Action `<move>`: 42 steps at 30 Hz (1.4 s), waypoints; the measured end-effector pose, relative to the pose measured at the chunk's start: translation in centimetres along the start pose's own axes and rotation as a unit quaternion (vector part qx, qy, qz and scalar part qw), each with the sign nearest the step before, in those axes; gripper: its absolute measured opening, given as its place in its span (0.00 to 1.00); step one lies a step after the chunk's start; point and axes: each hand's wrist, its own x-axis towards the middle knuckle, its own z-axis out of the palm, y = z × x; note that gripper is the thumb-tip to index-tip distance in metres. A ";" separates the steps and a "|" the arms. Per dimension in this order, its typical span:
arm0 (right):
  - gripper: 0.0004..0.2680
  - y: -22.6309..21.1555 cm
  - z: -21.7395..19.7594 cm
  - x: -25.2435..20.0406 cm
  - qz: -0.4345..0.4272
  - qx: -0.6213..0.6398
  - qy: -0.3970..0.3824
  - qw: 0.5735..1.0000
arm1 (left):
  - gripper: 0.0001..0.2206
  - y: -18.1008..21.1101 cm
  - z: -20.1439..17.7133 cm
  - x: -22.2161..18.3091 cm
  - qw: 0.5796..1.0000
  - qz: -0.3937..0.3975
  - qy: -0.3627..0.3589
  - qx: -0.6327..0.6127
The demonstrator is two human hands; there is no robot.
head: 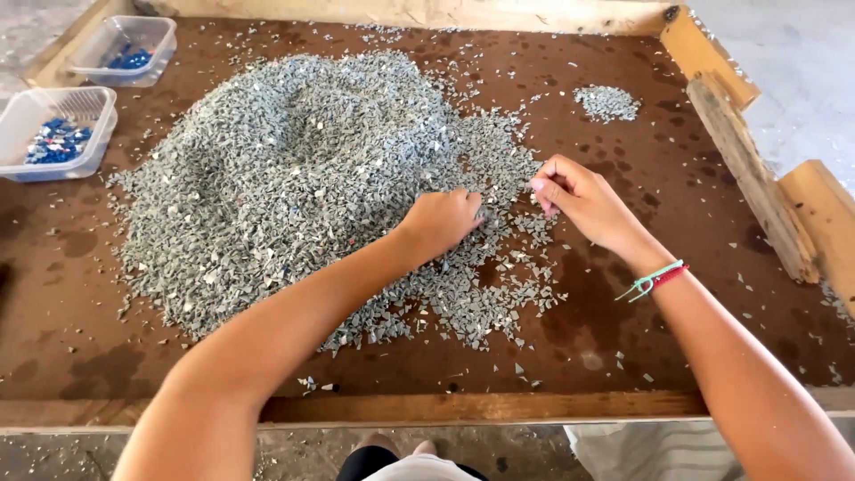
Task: The person sorts a large pile of shredded plastic flakes on a wooden table, picking out blue pieces by hand and placing them into small plastic containers. A second person occasionally assists by sorting alongside them.
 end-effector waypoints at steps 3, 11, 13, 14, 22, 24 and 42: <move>0.08 0.2 -0.9 0.1 -0.017 0.014 0.019 1.000 | 0.14 -1.0 -0.7 3.1 0.991 -0.032 -0.066 -0.116; 0.05 0.3 -2.2 -0.1 -0.031 0.064 0.086 0.994 | 0.22 -5.2 -6.6 7.2 0.917 -0.088 -0.226 -0.317; 0.06 0.7 -2.3 0.1 -0.029 0.083 0.085 0.992 | 0.20 -5.4 -8.2 6.9 0.911 -0.067 -0.305 -0.269; 0.06 0.5 -2.2 -0.1 -0.028 0.084 0.088 0.992 | 0.20 -4.9 -10.6 6.6 0.911 -0.063 -0.307 -0.267; 0.13 0.1 -2.1 0.0 0.033 0.124 0.058 0.990 | 0.15 -3.2 -18.2 6.3 0.811 -0.063 -0.410 -0.412; 0.12 -0.4 -2.1 0.1 0.040 0.122 0.055 0.990 | 0.17 -3.1 -18.4 6.2 0.810 -0.068 -0.418 -0.406; 0.08 -2.8 -0.6 -0.3 0.049 -0.021 -0.003 0.999 | 0.14 -3.5 -19.9 5.6 0.883 -0.031 -0.430 -0.188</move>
